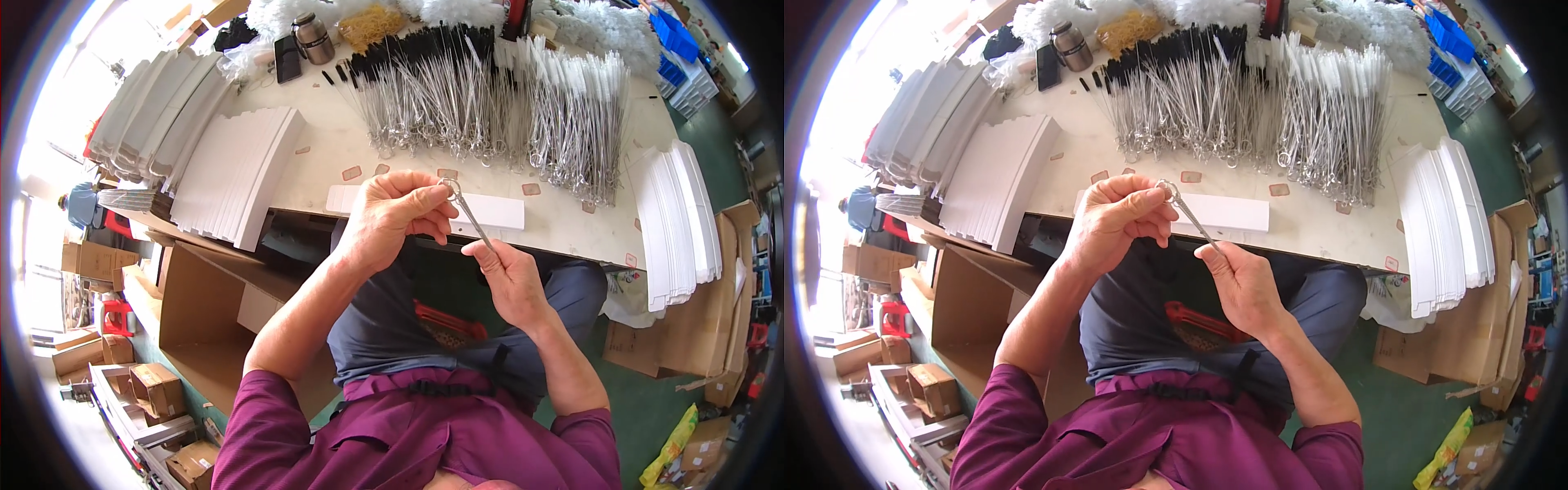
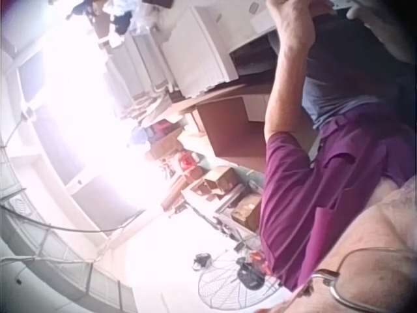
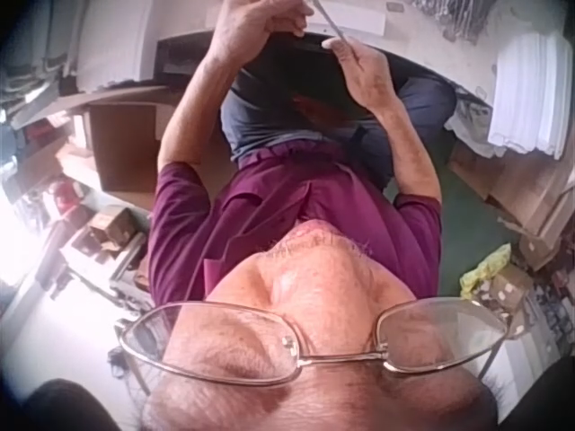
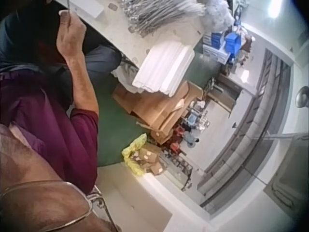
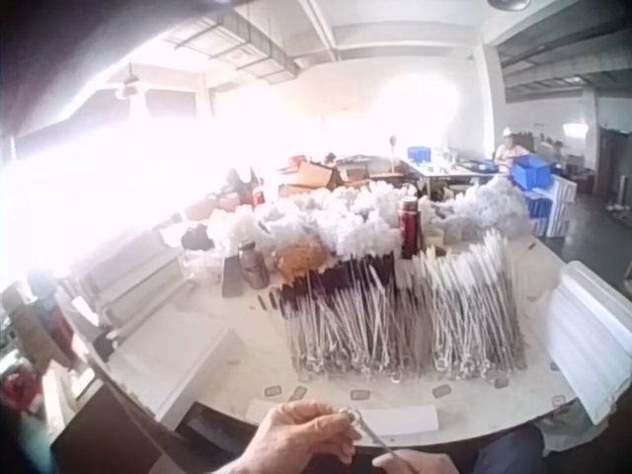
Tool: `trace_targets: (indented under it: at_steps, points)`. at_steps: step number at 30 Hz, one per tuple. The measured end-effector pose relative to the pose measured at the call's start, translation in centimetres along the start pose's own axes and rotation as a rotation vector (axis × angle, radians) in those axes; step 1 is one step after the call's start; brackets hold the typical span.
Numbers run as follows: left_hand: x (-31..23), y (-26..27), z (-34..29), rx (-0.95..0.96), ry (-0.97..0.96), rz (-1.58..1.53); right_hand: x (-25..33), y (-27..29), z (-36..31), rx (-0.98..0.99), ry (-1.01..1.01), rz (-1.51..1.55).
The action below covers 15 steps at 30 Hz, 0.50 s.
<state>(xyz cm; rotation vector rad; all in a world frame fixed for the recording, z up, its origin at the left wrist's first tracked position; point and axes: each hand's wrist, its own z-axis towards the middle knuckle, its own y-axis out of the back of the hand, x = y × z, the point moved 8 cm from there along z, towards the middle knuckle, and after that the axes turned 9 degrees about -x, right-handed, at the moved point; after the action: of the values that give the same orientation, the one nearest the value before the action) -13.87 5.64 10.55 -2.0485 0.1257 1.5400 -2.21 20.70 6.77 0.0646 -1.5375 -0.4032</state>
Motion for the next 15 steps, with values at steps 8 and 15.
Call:
trace_targets:
  at_steps: [8,15]
  points:
    - [1.2,-1.1,-0.1,0.161,0.164,-0.182,-0.1,0.9,-0.1,-0.100,0.088,-0.070]
    - [1.9,-1.7,-0.3,0.308,0.455,0.427,-0.4,0.8,-0.4,0.141,-0.079,0.023]
